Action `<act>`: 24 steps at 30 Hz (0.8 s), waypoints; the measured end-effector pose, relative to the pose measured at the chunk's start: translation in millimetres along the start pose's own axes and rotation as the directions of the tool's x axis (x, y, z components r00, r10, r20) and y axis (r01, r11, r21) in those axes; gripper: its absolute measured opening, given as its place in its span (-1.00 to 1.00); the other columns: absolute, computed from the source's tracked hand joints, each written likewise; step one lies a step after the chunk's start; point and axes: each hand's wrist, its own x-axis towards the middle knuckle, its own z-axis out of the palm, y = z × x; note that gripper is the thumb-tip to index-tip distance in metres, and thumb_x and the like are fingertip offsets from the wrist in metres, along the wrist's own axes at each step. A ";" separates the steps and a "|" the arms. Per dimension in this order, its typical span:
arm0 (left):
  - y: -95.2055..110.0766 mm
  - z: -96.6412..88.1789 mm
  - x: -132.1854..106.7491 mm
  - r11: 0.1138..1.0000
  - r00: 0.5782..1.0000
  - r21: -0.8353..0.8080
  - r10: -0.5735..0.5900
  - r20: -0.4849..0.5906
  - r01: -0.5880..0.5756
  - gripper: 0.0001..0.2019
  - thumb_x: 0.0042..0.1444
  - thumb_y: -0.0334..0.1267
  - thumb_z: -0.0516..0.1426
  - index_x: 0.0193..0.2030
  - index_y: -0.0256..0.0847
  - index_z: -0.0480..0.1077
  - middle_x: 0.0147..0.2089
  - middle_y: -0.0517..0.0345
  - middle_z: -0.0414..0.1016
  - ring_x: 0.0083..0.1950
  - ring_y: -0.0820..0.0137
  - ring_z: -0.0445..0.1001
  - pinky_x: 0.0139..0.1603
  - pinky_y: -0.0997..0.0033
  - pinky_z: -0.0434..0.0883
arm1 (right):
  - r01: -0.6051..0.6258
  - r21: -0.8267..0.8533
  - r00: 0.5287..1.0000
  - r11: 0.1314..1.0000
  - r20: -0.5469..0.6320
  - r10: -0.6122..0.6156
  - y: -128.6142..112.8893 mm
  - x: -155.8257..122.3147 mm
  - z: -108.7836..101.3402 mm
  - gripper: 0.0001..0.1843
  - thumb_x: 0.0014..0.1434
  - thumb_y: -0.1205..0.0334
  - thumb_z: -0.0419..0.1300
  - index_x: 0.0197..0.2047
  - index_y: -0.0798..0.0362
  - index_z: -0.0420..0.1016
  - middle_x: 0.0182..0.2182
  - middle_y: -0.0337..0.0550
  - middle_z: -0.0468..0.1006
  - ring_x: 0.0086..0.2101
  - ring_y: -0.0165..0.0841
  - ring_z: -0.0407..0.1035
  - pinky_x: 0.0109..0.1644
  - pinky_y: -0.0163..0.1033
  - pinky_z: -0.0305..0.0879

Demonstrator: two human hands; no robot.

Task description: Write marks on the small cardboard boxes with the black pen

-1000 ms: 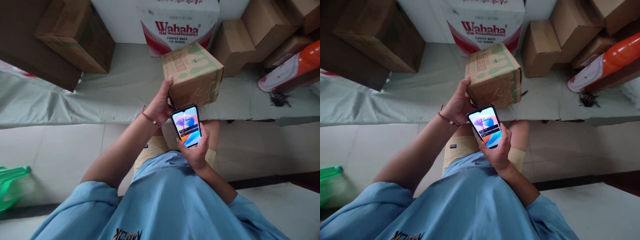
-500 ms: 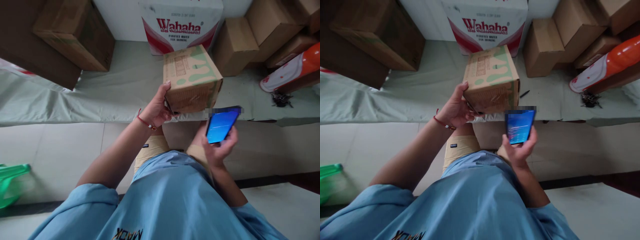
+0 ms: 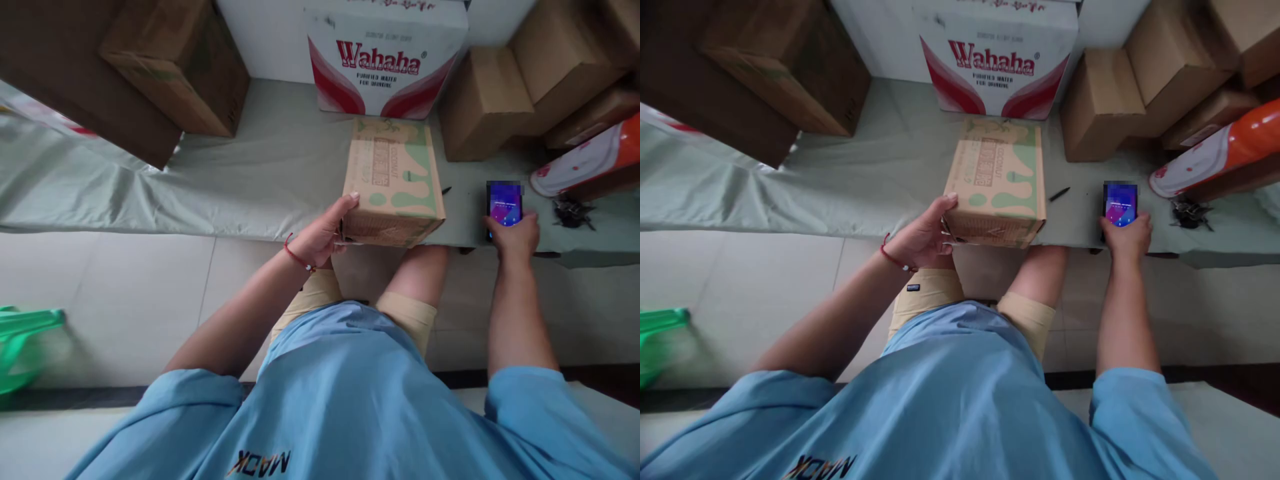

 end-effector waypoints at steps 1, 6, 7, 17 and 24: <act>0.1 0.8 -0.9 1.000 1.000 0.007 -0.003 -0.006 0.003 -0.27 -0.06 0.48 0.40 0.03 -0.04 0.55 -0.17 0.07 0.57 -0.32 0.29 0.54 -0.47 0.44 0.26 | 0.003 -0.007 1.000 1.000 0.007 -0.003 -3.0 4.3 0.4 -0.14 -0.08 0.11 0.59 0.24 0.15 0.40 0.21 0.48 0.51 0.25 0.25 0.44 0.31 0.31 0.28; 0.6 1.9 -6.5 1.000 0.999 -0.009 -0.028 -0.018 0.028 -0.26 -0.10 0.42 0.43 0.05 -0.06 0.53 -0.12 0.11 0.56 -0.32 0.38 0.53 -0.42 0.45 0.37 | 0.018 0.127 1.000 0.992 -0.005 -0.018 -2.3 17.8 10.6 -0.25 -0.20 0.02 0.63 -0.01 -0.01 0.40 0.05 0.23 0.54 0.22 0.24 0.44 0.35 0.42 0.24; 0.5 1.2 -7.8 0.999 0.999 -0.023 -0.034 -0.019 0.033 -0.28 -0.10 0.39 0.43 0.04 -0.07 0.52 -0.11 0.12 0.56 -0.32 0.39 0.52 -0.40 0.46 0.39 | 0.005 0.175 1.000 0.985 -0.016 -0.003 -0.3 19.6 13.4 -0.24 -0.30 0.03 0.67 -0.11 -0.07 0.35 -0.01 0.15 0.54 0.20 0.24 0.44 0.35 0.42 0.22; -14.6 -4.0 -22.0 0.968 0.991 -0.225 -0.087 0.101 0.108 -0.35 -0.08 0.25 0.40 0.05 -0.12 0.50 -0.14 0.09 0.62 -0.26 0.35 0.58 -0.40 0.49 0.44 | 0.241 0.381 0.969 0.893 -0.048 -0.241 2.0 -20.8 9.3 -0.25 -0.02 -0.24 0.56 0.10 -0.04 0.48 0.26 0.27 0.46 0.35 0.19 0.28 0.48 0.43 0.12; -47.5 13.9 -23.2 0.991 0.991 -0.102 0.099 0.093 -0.089 -0.09 -0.06 0.12 0.46 0.43 0.02 0.28 0.28 0.01 0.55 0.29 0.06 0.56 0.02 0.25 0.59 | -0.101 0.771 0.611 0.628 0.547 -0.572 -22.0 -125.7 -15.4 0.33 -0.08 -0.74 0.34 0.57 -0.21 0.18 0.22 0.07 0.65 0.11 0.01 0.64 0.05 0.13 0.64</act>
